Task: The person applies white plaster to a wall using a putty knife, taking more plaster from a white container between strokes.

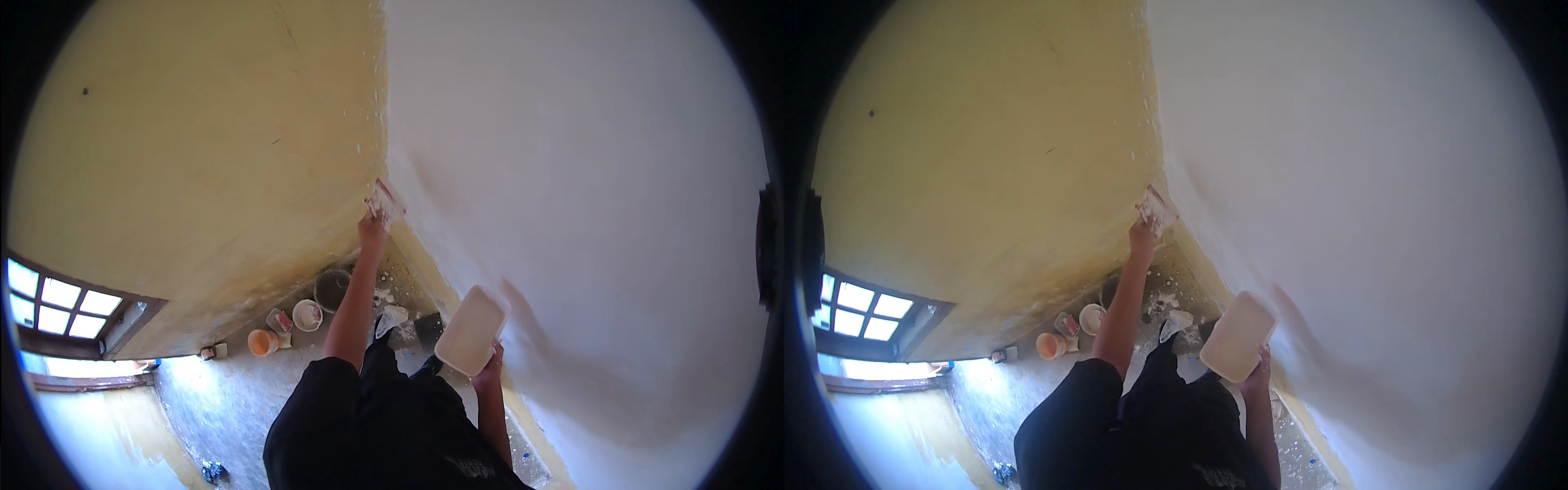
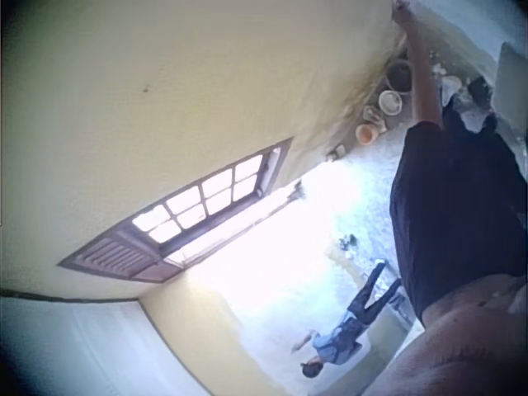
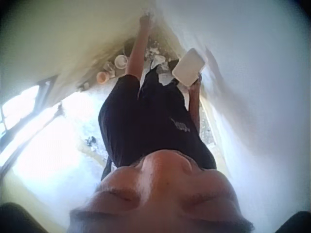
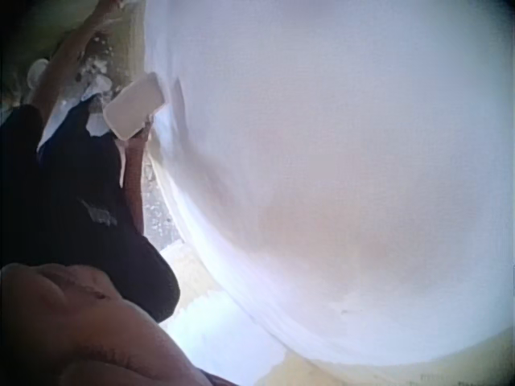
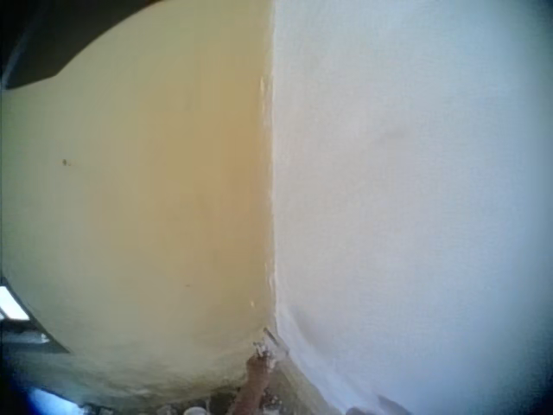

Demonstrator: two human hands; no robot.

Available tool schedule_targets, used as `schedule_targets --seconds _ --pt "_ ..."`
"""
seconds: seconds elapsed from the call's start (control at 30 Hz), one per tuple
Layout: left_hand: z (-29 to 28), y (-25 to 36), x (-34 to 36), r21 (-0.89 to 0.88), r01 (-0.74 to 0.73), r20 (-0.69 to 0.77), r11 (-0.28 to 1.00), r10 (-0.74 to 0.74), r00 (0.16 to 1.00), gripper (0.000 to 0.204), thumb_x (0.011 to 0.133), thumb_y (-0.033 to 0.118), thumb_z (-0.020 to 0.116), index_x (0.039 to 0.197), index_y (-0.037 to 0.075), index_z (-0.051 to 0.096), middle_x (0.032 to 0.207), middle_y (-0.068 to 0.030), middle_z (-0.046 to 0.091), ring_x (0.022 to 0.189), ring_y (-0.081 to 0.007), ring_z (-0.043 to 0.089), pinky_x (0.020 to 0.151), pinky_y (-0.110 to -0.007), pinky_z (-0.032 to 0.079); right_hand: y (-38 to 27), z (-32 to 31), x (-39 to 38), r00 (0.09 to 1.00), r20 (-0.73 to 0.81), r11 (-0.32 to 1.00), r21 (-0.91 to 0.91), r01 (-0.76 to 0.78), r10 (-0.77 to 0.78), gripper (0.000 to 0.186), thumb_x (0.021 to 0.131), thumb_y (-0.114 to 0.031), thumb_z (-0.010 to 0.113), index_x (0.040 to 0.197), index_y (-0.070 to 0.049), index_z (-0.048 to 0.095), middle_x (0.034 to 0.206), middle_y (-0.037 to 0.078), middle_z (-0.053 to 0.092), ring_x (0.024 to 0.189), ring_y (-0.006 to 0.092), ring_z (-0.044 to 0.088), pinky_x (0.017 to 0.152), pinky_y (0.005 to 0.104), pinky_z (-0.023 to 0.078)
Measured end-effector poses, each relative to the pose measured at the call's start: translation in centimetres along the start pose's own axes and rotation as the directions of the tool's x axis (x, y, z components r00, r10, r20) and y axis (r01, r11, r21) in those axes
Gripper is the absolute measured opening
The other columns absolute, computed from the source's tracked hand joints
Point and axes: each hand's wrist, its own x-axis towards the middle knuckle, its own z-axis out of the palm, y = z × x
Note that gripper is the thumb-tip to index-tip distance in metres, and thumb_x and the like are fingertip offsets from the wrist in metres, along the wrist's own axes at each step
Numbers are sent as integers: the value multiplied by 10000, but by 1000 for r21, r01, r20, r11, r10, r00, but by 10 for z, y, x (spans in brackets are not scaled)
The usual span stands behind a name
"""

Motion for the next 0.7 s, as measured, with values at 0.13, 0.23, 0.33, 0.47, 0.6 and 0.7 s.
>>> schedule_targets --seconds 0.13,0.23,0.33,0.47,0.6,0.7 --pt "69 14 55 152 -273 -265 950 305 915 241 921 63 500 1117 -26 610 825 -241 649 662 -297 602 611 -368 454 -17 8 -7 847 110 598 660 -453 521 526 927 -451 481 1278 -64 428 1228 100 548 1134 248 549 980 426 435" --pt "111 18 76 233 -279 -242 932 333 911 330 910 28 473 1226 -17 562 1030 -260 641 784 -386 637 679 -398 493 -21 26 -11 715 184 211 880 -425 675 546 930 -481 444 1286 -67 429 1231 93 546 1127 249 552 978 422 437" --pt "149 31 36 217 -313 -116 925 343 932 464 888 -18 457 1352 -4 442 1252 -250 541 1038 -369 608 815 -371 535 -19 34 -9 654 132 201 891 -408 745 547 928 -476 435 1288 -64 440 1229 93 548 1122 250 556 973 415 441" --pt "103 -15 -8 44 -554 -20 832 555 832 370 904 24 468 1269 -1 528 1149 -252 604 999 -406 611 796 -408 532 -51 47 9 728 133 311 842 -442 673 503 923 -441 457 1246 -57 465 1202 86 559 1106 240 562 955 401 450" --pt "74 -60 14 400 5 -2 916 -4 1000 214 899 98 519 1018 -27 645 917 -244 666 861 -414 644 701 -462 515 -60 48 31 882 71 885 -40 -464 466 454 941 -429 435 1207 -65 488 1150 71 580 1076 216 576 930 385 465" --pt "58 -103 85 243 37 -243 969 24 970 222 856 158 564 860 -44 655 772 -240 654 707 -405 632 635 -454 484 -72 58 44 864 97 767 419 -486 494 424 957 -421 401 1186 -79 506 1101 58 596 1048 192 588 908 373 477"
